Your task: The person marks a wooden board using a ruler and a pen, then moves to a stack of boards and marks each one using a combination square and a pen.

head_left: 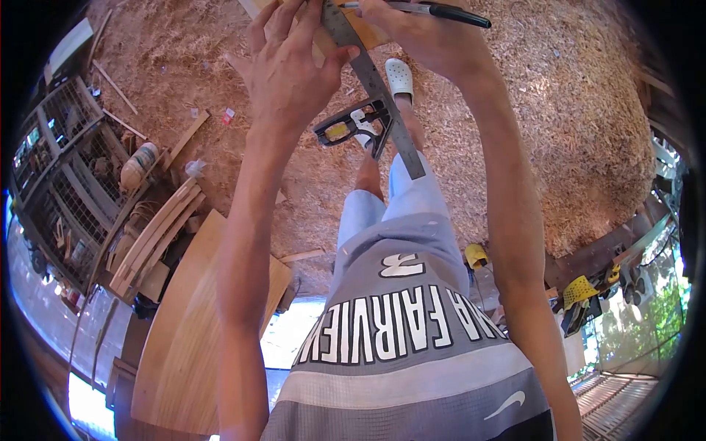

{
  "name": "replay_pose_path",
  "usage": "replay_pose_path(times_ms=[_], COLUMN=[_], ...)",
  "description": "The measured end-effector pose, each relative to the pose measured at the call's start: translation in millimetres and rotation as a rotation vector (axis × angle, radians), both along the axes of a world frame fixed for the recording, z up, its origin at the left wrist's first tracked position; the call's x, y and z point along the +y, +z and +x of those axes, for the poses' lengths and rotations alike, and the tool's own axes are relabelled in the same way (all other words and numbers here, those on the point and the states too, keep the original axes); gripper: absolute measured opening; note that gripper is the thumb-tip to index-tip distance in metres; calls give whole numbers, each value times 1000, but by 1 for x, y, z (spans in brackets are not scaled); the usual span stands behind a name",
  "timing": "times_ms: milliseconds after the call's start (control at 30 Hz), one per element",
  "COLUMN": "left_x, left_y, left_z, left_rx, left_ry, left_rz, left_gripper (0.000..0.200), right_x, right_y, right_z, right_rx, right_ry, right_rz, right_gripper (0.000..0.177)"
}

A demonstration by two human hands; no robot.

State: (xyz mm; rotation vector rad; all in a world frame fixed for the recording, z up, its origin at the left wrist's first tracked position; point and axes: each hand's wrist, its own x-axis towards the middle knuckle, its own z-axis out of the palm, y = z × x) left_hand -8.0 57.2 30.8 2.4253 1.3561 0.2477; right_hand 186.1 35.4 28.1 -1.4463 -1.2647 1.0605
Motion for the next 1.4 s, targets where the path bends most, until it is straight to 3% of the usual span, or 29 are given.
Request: replay_pose_path(times_ms=[200, 267, 333, 400, 467, 567, 633, 700, 767, 833, 900, 933, 1000, 1100, 1200, 1267, 1333, 1400], left_x=[2, 2, 3, 2, 8, 11, 10, 14, 16, 14, 15, 18, 18, 30, 25, 15, 12, 10], left_y=[1, -5, -21, -22, -28, -24, -40, -92, -110, -103, -134, -125, -122, -143, -136, -100, -94, -78], left_z=[0, -4, -10, -11, -25, -37, -59, -80, -82, -65, -58, -59, -52, -56, -49, -31, -14, -3], left_rx=[-5, 2, -51, -43, -25, -1, -290, -748, -904, -853, -1086, -1099, -1427, -1342, -1239, -1296, -1006, -921], left_ry=[4, 12, 6, 27, 52, 26, 339, 631, 872, 868, 933, 917, 885, 895, 983, 994, 1035, 967], left_rz=[-15, -19, 63, 66, 72, 142, 162, -133, -655, -787, -964, -949, -1120, -1288, -1277, -1105, -987, -856], left_gripper=[87, 87, 90, 90, 90, 89, 89, 85, 58, 51, 48, 48, 61, 61, 61, 56, 53, 48], right_x=[-46, -79, -103, -116, -119, -115, -128, -145, -153, -151, -148, -137, -123, -106, -94, -92, -86, -75], right_y=[-5, -2, -23, -22, -58, -70, -49, -30, -5, 10, -8, -4, 0, -21, -39, -59, -66, -56], right_z=[14, 17, 8, -26, -72, -84, -81, -57, -22, 6, 32, 29, 33, 15, 1, -4, -16, -30], right_rx=[-201, -182, -42, 416, 244, 402, 463, 508, 522, 485, 373, 371, 290, 396, 494, 390, 346, 506], right_ry=[129, 263, 106, -226, -324, -226, -382, -426, -506, -519, -414, -411, -239, -324, -425, -291, -277, -413], right_rz=[-58, -386, -361, -628, -632, -550, -686, -659, -618, -558, -698, -675, -721, -683, -648, -632, -552, -694], right_gripper=[15, 17, 26, 40, 46, 46, 42, 39, 34, 34, 33, 33, 39, 35, 35, 36, 41, 44])
